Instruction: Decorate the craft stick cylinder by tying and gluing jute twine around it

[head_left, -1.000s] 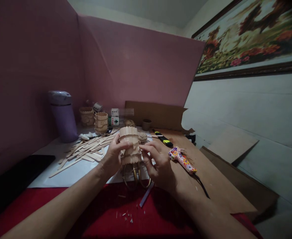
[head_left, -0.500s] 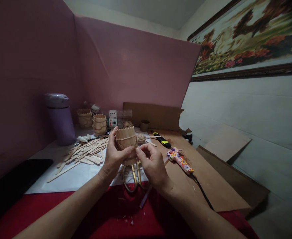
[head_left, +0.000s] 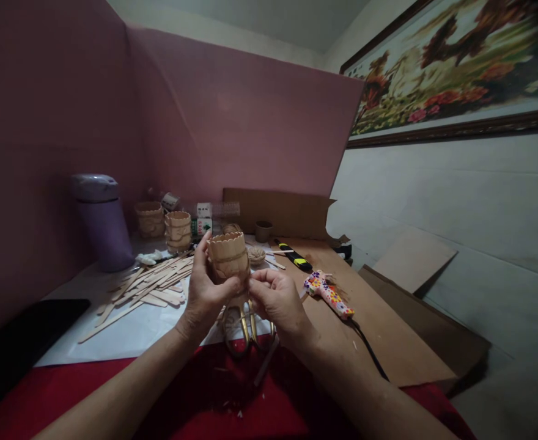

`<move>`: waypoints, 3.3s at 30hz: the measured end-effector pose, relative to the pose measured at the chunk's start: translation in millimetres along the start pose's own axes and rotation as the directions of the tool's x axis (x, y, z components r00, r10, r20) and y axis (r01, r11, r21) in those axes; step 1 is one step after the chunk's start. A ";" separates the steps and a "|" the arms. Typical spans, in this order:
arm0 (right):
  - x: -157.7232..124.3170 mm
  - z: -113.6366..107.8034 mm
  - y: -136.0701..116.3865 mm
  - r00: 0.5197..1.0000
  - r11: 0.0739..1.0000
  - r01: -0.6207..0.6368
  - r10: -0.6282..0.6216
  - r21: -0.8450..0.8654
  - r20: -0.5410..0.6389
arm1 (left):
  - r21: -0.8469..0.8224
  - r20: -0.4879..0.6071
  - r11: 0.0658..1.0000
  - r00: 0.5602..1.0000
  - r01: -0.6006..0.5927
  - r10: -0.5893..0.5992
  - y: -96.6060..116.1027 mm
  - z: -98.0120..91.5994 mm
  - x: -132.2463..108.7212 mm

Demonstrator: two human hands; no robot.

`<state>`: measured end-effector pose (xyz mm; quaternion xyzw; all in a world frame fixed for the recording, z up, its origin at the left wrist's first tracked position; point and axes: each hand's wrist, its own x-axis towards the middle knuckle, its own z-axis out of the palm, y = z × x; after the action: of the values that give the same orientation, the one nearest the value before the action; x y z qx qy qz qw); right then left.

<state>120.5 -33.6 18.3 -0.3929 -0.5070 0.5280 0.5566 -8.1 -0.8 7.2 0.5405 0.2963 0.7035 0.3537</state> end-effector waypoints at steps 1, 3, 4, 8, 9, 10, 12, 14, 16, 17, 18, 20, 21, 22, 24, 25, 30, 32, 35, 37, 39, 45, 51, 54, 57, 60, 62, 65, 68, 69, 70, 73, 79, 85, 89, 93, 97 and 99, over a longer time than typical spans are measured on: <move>-0.9 0.2 -0.1 1.000 1.000 0.027 -0.027 -0.014 -0.003 | -0.016 -0.004 1.000 1.000 0.024 -0.024 0.5 0.2 -0.2; -2.8 0.2 0.7 0.994 0.991 0.105 -0.107 -0.086 -0.019 | -0.058 -0.012 0.995 0.996 0.083 -0.083 2.6 1.2 -1.2; -3.7 -0.1 1.6 0.987 0.977 0.154 -0.159 -0.148 -0.028 | -0.083 -0.013 0.990 0.993 0.113 -0.114 4.1 1.8 -1.9; -5.5 -5.0 7.0 0.887 0.754 0.387 -0.462 -0.531 -0.008 | -0.184 0.005 0.963 0.980 0.196 -0.199 9.6 4.5 -4.0; -5.4 -7.1 8.4 0.840 0.644 0.439 -0.542 -0.627 0.031 | -0.203 0.013 0.957 0.978 0.208 -0.210 10.4 5.0 -4.1; -5.0 -9.2 9.6 0.788 0.519 0.479 -0.609 -0.708 0.086 | -0.216 0.021 0.952 0.976 0.217 -0.218 10.8 5.2 -4.1; -3.7 -13.6 11.1 0.679 0.254 0.525 -0.700 -0.812 0.220 | -0.224 0.035 0.946 0.972 0.234 -0.232 11.1 5.3 -3.8; -2.3 -17.3 10.9 0.589 0.029 0.532 -0.730 -0.846 0.346 | -0.221 0.038 0.944 0.969 0.245 -0.242 10.8 5.3 -3.2; -1.4 -19.9 9.3 0.534 -0.121 0.537 -0.718 -0.835 0.447 | -0.223 0.033 0.940 0.966 0.259 -0.258 10.3 5.4 -2.6; -1.2 -20.7 8.2 0.517 -0.170 0.545 -0.702 -0.821 0.490 | -0.231 0.029 0.935 0.963 0.269 -0.269 10.2 5.5 -2.5; -1.2 -21.3 7.0 0.504 -0.211 0.556 -0.684 -0.804 0.527 | -0.242 0.026 0.929 0.959 0.281 -0.283 10.1 5.6 -2.4; -2.0 -21.9 5.3 0.473 -0.283 0.567 -0.656 -0.773 0.587 | -0.273 0.032 0.910 0.948 0.313 -0.317 10.5 6.0 -2.4; -2.6 -22.1 4.8 0.459 -0.319 0.563 -0.646 -0.762 0.610 | -0.294 0.039 0.897 0.941 0.331 -0.335 11.1 6.3 -2.5; -3.4 -22.2 4.7 0.446 -0.352 0.555 -0.639 -0.754 0.627 | -0.316 0.050 0.881 0.934 0.351 -0.354 12.0 6.6 -2.7; -5.2 -22.5 5.0 0.430 -0.408 0.533 -0.623 -0.741 0.653 | -0.364 0.076 0.843 0.915 0.395 -0.396 14.4 7.7 -3.0; -6.1 -22.7 5.3 0.428 -0.427 0.525 -0.615 -0.736 0.662 | -0.386 0.090 0.825 0.907 0.414 -0.412 15.8 8.3 -3.0; -10.5 -21.8 7.2 0.433 -0.435 0.535 -0.595 -0.724 0.677 | -0.443 0.145 0.744 0.858 0.501 -0.492 22.6 10.7 -2.3; -11.6 -20.7 8.0 0.436 -0.403 0.561 -0.599 -0.724 0.671 | -0.437 0.171 0.717 0.832 0.544 -0.527 25.2 10.8 -2.1; -12.3 -19.4 9.3 0.434 -0.389 0.576 -0.600 -0.719 0.672 | -0.411 0.183 0.709 0.814 0.573 -0.552 28.4 10.2 -2.4; -12.3 -19.4 9.6 0.435 -0.393 0.573 -0.598 -0.719 0.674 | -0.395 0.164 0.722 0.817 0.567 -0.552 30.0 9.4 -3.1; -12.3 -19.8 9.1 0.448 -0.384 0.572 -0.594 -0.725 0.668 | -0.379 0.149 0.740 0.826 0.555 -0.543 30.9 8.6 -3.7; -14.8 -20.4 5.5 0.454 -0.389 0.555 -0.600 -0.736 0.659 | -0.331 0.165 0.744 0.811 0.581 -0.561 29.2 8.3 -3.6; -13.6 -19.0 5.9 0.474 -0.355 0.567 -0.598 -0.744 0.646 | -0.340 0.111 0.753 0.819 0.563 -0.563 25.7 10.4 -3.4; -13.1 -18.6 5.9 0.456 -0.294 0.615 -0.625 -0.732 0.634 | -0.350 0.084 0.750 0.816 0.561 -0.572 25.9 10.8 -2.5; -15.7 -19.6 5.5 0.447 -0.197 0.659 -0.674 -0.726 0.589 | -0.381 0.099 0.739 0.819 0.556 -0.565 28.8 11.2 -1.1; -19.0 -20.2 5.8 0.492 -0.053 0.675 -0.711 -0.736 0.502 | -0.409 0.099 0.699 0.790 0.586 -0.605 33.7 11.0 0.6; -20.1 -19.8 6.4 0.538 0.039 0.662 -0.720 -0.749 0.438 | -0.425 0.100 0.669 0.767 0.609 -0.634 36.5 10.4 1.6; -20.0 -18.5 7.0 0.571 0.096 0.636 -0.726 -0.766 0.383 | -0.434 0.120 0.634 0.739 0.639 -0.663 38.2 9.4 2.1; -19.7 -18.5 6.6 0.545 0.069 0.617 -0.756 -0.784 0.363 | -0.441 0.144 0.627 0.740 0.642 -0.657 37.1 9.5 0.6; -19.8 -18.8 6.4 0.535 0.060 0.617 -0.764 -0.785 0.361 | -0.448 0.148 0.632 0.749 0.633 -0.645 36.5 9.8 -0.2; -19.8 -19.2 6.2 0.528 0.054 0.619 -0.768 -0.784 0.363 | -0.454 0.150 0.639 0.760 0.621 -0.632 35.9 10.2 -1.1; -19.7 -20.0 6.0 0.519 0.042 0.638 -0.761 -0.769 0.389 | -0.455 0.150 0.662 0.785 0.595 -0.602 33.6 11.1 -3.7; -17.1 -17.8 4.8 0.423 -0.050 0.703 -0.773 -0.710 0.474 | -0.435 0.164 0.698 0.812 0.569 -0.560 28.3 10.4 -6.6; -16.0 -15.4 5.0 0.403 -0.091 0.697 -0.770 -0.711 0.494 | -0.440 0.191 0.701 0.821 0.561 -0.537 26.1 10.9 -7.6; -15.4 -16.1 6.0 0.411 -0.099 0.696 -0.757 -0.711 0.508 | -0.485 0.196 0.680 0.826 0.550 -0.528 22.8 10.3 -6.4; -14.4 -18.2 7.3 0.429 -0.095 0.688 -0.746 -0.719 0.509 | -0.475 0.197 0.663 0.805 0.578 -0.560 22.4 10.5 -4.9; -14.3 -19.4 8.0 0.450 -0.082 0.678 -0.739 -0.730 0.501 | -0.465 0.218 0.652 0.791 0.599 -0.571 22.6 10.7 -4.0; -14.6 -19.4 7.8 0.458 -0.076 0.673 -0.738 -0.735 0.495 | -0.462 0.227 0.649 0.788 0.604 -0.572 21.4 10.2 -4.0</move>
<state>139.1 -45.0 5.1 -0.3078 -0.8042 -0.2056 0.4649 -1.4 -16.0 24.5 0.3221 0.2465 0.5861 0.7014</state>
